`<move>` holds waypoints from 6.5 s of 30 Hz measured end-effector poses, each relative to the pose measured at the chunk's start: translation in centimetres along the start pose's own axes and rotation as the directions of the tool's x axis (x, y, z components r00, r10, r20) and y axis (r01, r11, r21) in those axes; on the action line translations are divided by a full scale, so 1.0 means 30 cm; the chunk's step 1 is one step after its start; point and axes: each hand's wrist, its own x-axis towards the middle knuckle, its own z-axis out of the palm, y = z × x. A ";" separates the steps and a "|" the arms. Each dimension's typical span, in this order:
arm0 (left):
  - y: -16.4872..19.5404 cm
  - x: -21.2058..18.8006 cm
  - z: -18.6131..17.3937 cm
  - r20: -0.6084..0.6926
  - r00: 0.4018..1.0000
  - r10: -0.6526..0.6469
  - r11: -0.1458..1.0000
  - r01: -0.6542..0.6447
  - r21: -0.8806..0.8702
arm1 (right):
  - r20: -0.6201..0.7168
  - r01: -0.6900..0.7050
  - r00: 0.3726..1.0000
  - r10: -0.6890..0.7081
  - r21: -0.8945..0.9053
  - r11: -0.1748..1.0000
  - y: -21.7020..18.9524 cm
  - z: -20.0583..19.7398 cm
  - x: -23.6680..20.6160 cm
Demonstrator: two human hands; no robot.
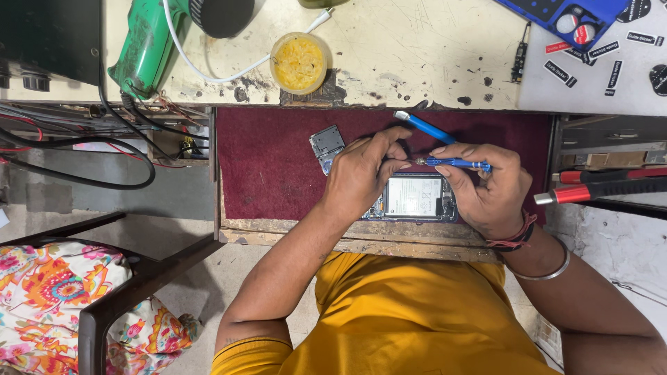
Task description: The person repairs a disassembled smartphone on a workbench, using a blue precision screwdriver to unscrew and tighten screws on the phone's internal components. They reposition the phone body and a small removed part on the mat while working on the screws, then set the screwdriver down on the bench.
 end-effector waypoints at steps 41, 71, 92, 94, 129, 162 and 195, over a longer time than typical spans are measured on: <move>-0.522 0.063 0.253 0.290 0.939 0.184 0.960 -0.236 0.153 | -0.115 -0.204 0.977 0.182 -0.222 0.953 0.600 0.007 -0.268; -0.251 0.167 0.579 0.335 0.911 0.239 0.875 -0.352 0.332 | -0.336 -0.331 0.889 0.312 0.002 0.944 0.611 -0.188 -0.386; -0.351 0.163 0.533 0.314 0.939 0.140 0.978 -0.182 0.106 | -0.303 -0.330 0.905 0.300 -0.050 0.943 0.579 -0.140 -0.377; -0.356 0.164 0.532 0.312 0.939 0.142 0.978 -0.183 0.106 | -0.291 -0.336 0.906 0.307 -0.056 0.940 0.574 -0.140 -0.370; -0.378 0.168 0.506 0.339 0.934 0.114 0.989 -0.137 0.046 | -0.234 -0.291 0.931 0.280 -0.015 0.957 0.594 -0.095 -0.336; -0.289 0.071 0.430 0.204 0.953 0.226 0.908 -0.282 0.311 | -0.344 -0.321 0.916 0.205 -0.324 0.890 0.426 -0.035 -0.282; -0.274 0.123 0.460 0.227 0.973 -0.051 0.944 0.121 -0.306 | -0.386 -0.319 0.884 0.265 -0.082 0.944 0.493 -0.076 -0.348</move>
